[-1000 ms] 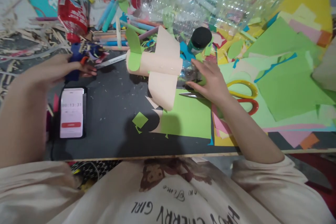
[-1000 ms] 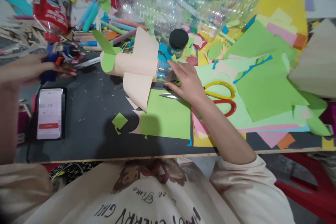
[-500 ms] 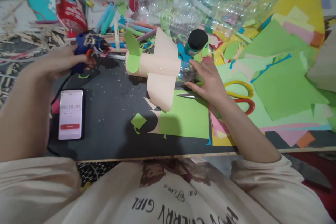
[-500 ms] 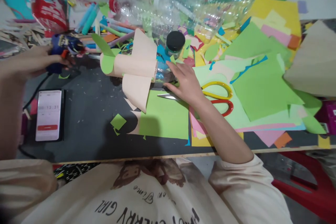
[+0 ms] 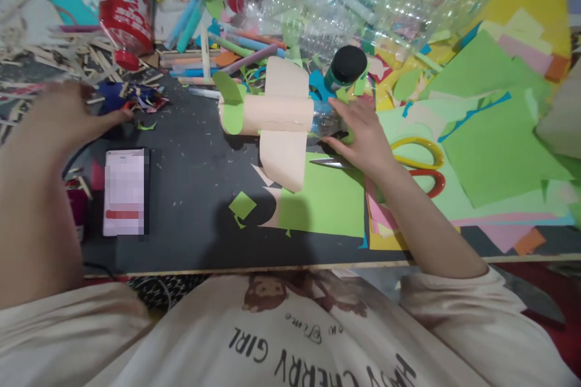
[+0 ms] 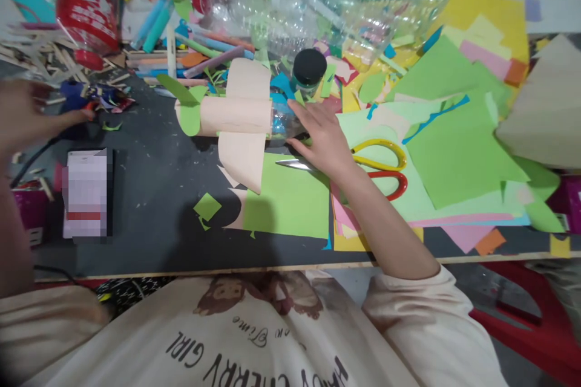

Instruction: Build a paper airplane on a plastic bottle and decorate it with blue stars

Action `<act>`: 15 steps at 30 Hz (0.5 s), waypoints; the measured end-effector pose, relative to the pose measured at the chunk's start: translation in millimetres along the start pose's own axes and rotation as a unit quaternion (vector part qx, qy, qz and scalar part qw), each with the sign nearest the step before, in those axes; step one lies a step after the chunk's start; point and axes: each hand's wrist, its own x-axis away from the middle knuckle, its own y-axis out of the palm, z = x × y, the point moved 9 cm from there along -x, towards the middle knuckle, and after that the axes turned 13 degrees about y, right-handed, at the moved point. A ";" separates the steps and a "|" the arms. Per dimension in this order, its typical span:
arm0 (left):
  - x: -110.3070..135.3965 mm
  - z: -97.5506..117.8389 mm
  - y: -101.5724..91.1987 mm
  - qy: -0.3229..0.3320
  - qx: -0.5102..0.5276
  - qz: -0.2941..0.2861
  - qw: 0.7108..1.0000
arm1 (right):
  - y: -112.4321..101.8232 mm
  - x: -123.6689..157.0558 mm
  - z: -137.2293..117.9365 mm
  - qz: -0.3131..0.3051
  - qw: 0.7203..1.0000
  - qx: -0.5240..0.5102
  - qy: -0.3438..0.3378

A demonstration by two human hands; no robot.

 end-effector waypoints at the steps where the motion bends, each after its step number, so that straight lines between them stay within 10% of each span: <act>1: 7.7 12.6 -13.6 -0.016 -0.001 0.041 0.999 | 0.2 -0.5 -0.1 -0.002 1.000 -0.004 0.001; 4: 32.4 82.2 -43.5 0.056 0.055 0.178 0.981 | 0.9 -2.9 -2.5 -0.013 1.000 -0.014 0.002; 8: 75.7 171.8 -53.4 0.176 0.141 0.399 0.889 | 2.5 -10.0 -10.2 -0.033 0.999 -0.018 -0.015; 15: 73.5 229.6 3.9 0.299 0.232 0.270 0.886 | -1.2 -22.2 -16.5 -0.050 0.998 -0.011 -0.039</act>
